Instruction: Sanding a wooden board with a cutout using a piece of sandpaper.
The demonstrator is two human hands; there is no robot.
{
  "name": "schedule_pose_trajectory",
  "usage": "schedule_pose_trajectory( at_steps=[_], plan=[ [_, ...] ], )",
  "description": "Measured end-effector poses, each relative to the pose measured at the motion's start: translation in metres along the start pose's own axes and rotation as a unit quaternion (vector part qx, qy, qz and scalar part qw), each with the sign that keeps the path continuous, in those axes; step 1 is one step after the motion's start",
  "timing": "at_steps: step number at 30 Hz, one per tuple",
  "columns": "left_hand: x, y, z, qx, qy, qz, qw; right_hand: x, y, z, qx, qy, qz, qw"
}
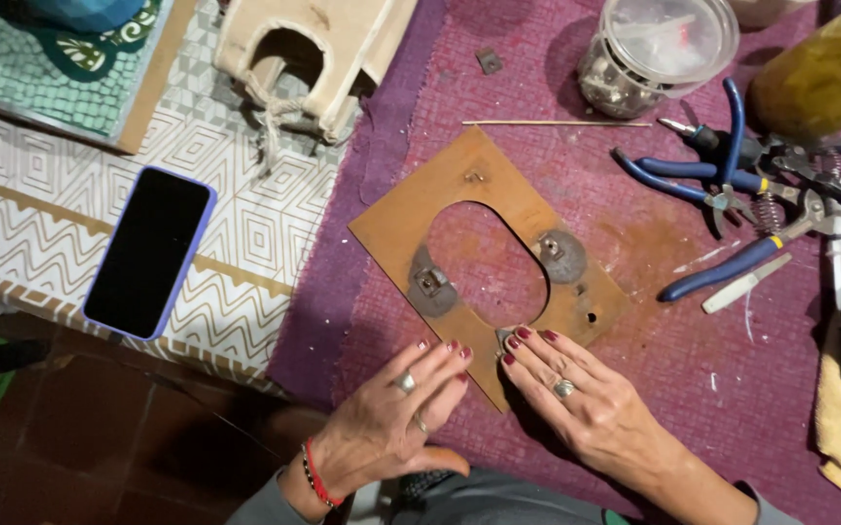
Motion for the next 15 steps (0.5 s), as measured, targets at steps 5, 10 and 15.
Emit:
schedule_pose_trajectory(
  at_steps=[5,10,15],
  plan=[
    [0.006,0.008,0.000,0.042,-0.039,0.027,0.998,0.021,0.003,-0.013,0.010,-0.007,-0.012,1.000],
    [0.004,0.011,-0.001,0.036,-0.054,0.053,0.996,0.038,0.011,-0.014,0.002,-0.016,-0.032,0.999],
    [0.003,0.014,0.001,0.018,-0.044,0.057,0.997,-0.005,0.003,-0.006,-0.034,-0.002,-0.015,0.999]
  ],
)
Point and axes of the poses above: each hand's wrist, its own x-axis towards the middle knuckle, its own z-axis out of the back of the hand, y = z × x, the point moved 7 cm from there along x, towards the middle knuckle, and after that the axes turned 13 degrees about -y, right-handed, at the moved point
